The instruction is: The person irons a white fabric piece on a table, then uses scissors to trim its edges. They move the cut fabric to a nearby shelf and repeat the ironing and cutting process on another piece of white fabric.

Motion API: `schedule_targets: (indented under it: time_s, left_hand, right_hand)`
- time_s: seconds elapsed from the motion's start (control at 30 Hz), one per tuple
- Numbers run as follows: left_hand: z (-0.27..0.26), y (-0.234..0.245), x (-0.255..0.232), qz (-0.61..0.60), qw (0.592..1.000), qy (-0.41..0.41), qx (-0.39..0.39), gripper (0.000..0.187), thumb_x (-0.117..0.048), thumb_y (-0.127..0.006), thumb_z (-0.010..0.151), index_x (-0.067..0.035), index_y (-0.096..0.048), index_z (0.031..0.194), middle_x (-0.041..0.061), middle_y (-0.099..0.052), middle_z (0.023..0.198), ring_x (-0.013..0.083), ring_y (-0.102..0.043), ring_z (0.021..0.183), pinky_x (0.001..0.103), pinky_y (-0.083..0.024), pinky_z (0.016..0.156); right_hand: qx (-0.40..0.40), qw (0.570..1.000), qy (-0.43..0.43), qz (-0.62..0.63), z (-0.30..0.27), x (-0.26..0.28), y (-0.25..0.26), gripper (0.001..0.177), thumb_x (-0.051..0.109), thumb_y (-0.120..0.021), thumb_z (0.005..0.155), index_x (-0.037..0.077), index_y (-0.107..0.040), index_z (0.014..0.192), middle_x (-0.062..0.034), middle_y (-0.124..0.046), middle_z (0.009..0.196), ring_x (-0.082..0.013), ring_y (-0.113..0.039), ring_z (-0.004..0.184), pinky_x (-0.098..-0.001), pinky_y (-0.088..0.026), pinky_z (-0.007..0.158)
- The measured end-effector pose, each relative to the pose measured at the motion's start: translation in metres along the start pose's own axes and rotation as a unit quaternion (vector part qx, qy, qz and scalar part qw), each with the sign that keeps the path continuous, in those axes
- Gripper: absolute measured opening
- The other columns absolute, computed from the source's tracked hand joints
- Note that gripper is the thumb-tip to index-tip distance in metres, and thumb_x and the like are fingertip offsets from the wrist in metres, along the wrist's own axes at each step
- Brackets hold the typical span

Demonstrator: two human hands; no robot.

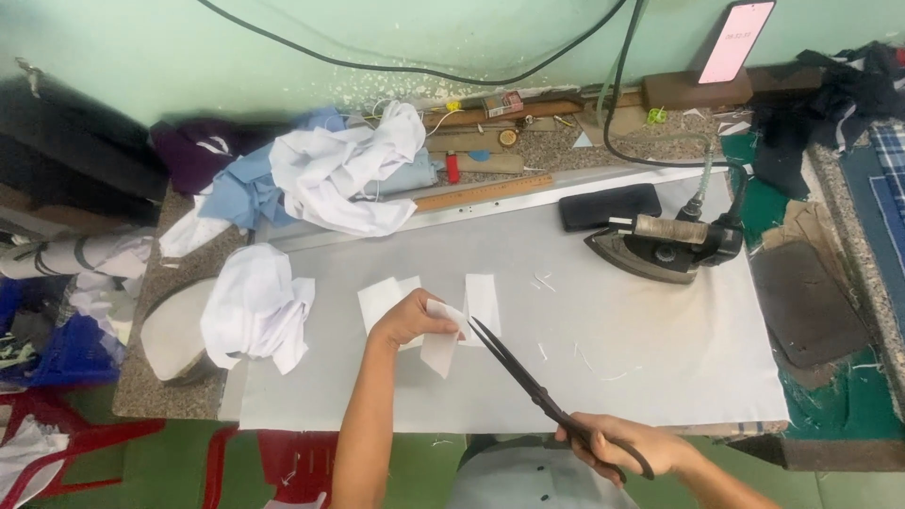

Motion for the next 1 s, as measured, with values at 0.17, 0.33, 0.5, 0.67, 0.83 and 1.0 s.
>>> schedule_targets:
  time_s: [0.17, 0.33, 0.5, 0.67, 0.83, 1.0]
  left_hand:
    - [0.001, -0.003, 0.002, 0.018, 1.000, 0.007, 0.009, 0.015, -0.018, -0.081, 0.079, -0.004, -0.082, 0.084, 0.008, -0.081, 0.084, 0.0123, -0.069, 0.071, 0.025, -0.051, 0.062]
    - [0.005, 0.001, 0.009, -0.006, 1.000, 0.009, -0.005, 0.018, -0.017, -0.083, 0.078, -0.002, -0.082, 0.088, 0.011, -0.081, 0.087, 0.0139, -0.072, 0.075, 0.027, -0.055, 0.067]
    - [0.010, 0.000, 0.013, -0.018, 1.000, 0.013, 0.007, 0.018, -0.015, -0.083, 0.077, 0.000, -0.082, 0.088, 0.012, -0.081, 0.087, 0.0159, -0.073, 0.075, 0.028, -0.057, 0.066]
    - [0.014, 0.002, 0.017, -0.018, 1.000, 0.003, 0.016, 0.016, -0.015, -0.082, 0.078, -0.001, -0.081, 0.085, 0.014, -0.081, 0.087, 0.0179, -0.073, 0.075, 0.029, -0.055, 0.064]
    - [0.016, 0.004, 0.014, -0.014, 0.999, -0.022, 0.022, 0.013, -0.014, -0.079, 0.080, -0.001, -0.081, 0.082, 0.013, -0.081, 0.086, 0.0175, -0.072, 0.076, 0.028, -0.053, 0.065]
    - [0.022, 0.006, 0.027, -0.043, 0.998, -0.029, 0.032, 0.016, -0.017, -0.081, 0.078, -0.002, -0.081, 0.081, 0.010, -0.080, 0.082, 0.0168, -0.070, 0.072, 0.028, -0.054, 0.063]
  right_hand:
    - [0.005, 1.000, -0.005, 0.021, -0.002, -0.006, 0.001, 0.076, 0.067, -0.036, 0.092, 0.002, -0.054, 0.127, 0.0010, -0.051, 0.071, -0.0065, -0.046, 0.046, -0.0219, -0.050, 0.055]
    - [0.005, 1.000, 0.002, 0.010, -0.002, -0.006, 0.000, 0.072, 0.065, -0.034, 0.095, 0.002, -0.055, 0.124, 0.0014, -0.049, 0.068, -0.0067, -0.044, 0.046, -0.0210, -0.049, 0.055]
    - [-0.006, 0.999, -0.016, 0.037, -0.003, -0.012, 0.004, 0.073, 0.066, -0.038, 0.093, 0.002, -0.055, 0.125, 0.0001, -0.049, 0.072, -0.0066, -0.044, 0.046, -0.0218, -0.049, 0.050]
    - [0.003, 1.000, -0.009, 0.001, -0.002, -0.002, 0.006, 0.074, 0.068, -0.033, 0.092, 0.004, -0.056, 0.123, 0.0028, -0.049, 0.061, -0.0071, -0.044, 0.044, -0.0213, -0.048, 0.063]
    - [0.004, 1.000, -0.003, 0.009, 0.000, -0.010, 0.011, 0.076, 0.069, -0.034, 0.092, 0.004, -0.055, 0.126, 0.0005, -0.050, 0.075, -0.0060, -0.047, 0.046, -0.0206, -0.052, 0.061]
    - [0.009, 1.000, 0.002, -0.004, 0.008, -0.008, 0.014, 0.076, 0.068, -0.031, 0.094, 0.003, -0.055, 0.125, -0.0008, -0.050, 0.068, -0.0103, -0.049, 0.047, -0.0254, -0.051, 0.054]
Point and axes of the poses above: each hand's wrist, its own z-axis towards the middle knuckle, its own y-axis out of the back of the hand, x = y × z, the point moved 3 cm from there along z, towards the middle knuckle
